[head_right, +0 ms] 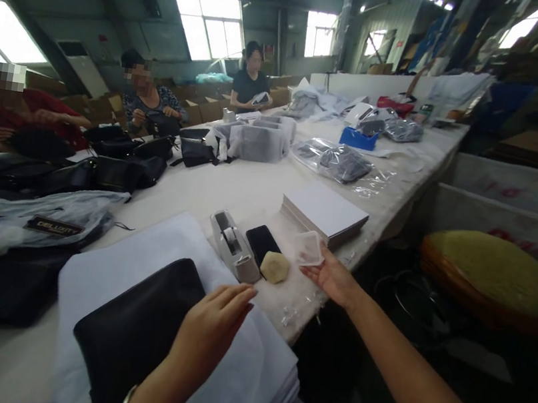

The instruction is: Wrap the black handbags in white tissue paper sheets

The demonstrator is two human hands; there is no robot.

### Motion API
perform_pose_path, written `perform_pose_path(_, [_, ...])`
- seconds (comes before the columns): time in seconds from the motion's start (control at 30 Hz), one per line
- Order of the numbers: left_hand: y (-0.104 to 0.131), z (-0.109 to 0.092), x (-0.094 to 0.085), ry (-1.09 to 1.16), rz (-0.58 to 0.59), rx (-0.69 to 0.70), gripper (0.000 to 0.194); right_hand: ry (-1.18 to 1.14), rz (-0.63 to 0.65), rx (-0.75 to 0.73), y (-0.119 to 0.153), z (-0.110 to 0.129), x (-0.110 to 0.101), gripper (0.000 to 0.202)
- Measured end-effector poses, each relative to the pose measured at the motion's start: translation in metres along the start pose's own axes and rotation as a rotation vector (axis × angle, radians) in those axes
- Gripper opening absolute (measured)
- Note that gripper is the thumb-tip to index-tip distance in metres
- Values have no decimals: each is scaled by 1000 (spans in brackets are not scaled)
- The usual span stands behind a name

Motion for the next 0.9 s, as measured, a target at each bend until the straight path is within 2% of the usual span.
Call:
perform_pose_path(0.07, [-42,-8,34,-34,203,-8,24,-60,23,7,8,-2,0,43])
perform_pose_path(0.1, [-59,-10,49,-62,268,-37,25,-89,35,10,12,-4,0,44])
perform_pose_path(0.17, [-85,-11,74,-102,300,-92,36,-136,52,14,19,-7,-1,44])
perform_pose_path(0.23, [-99,-10,91,-119,294,-138,43,-184,62,14,23,-11,-3,43])
perform_pose_path(0.33, [-105,-6,104,-106,307,-169,28,-266,94,30,26,-17,-5,44])
perform_pose_path(0.37, [-105,-4,104,-91,308,-172,25,-289,100,39,26,-18,-5,45])
perform_pose_path(0.43, [-106,2,96,-56,299,-185,33,-315,97,53,27,-20,-6,48])
perform_pose_path(0.53, [-112,12,72,31,223,-248,42,-327,47,54,29,-22,-4,45])
perform_pose_path(0.57, [-115,14,63,141,175,-287,41,-332,34,57,30,-22,-2,44])
perform_pose_path(0.63, [-119,16,53,501,102,-354,37,-352,37,75,32,-24,5,44])
perform_pose_path(0.7, [-121,13,52,851,100,-382,35,-389,86,104,33,-29,15,45])
perform_pose_path(0.73, [-120,10,54,916,116,-381,35,-419,121,117,34,-32,21,46])
perform_pose_path(0.8, [-117,6,55,814,106,-359,37,-497,192,127,34,-39,30,46])
perform_pose_path(0.9, [-110,6,52,456,39,-311,40,-585,247,146,33,-55,38,42])
Point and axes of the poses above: each hand's wrist, its own y-axis away from the middle knuckle, its own x-axis out of the palm, z = x × y, the point moved 5 cm from there along -y, towards the middle knuckle, and after that the axes turned 5 degrees about z, right-handed, at the moved point
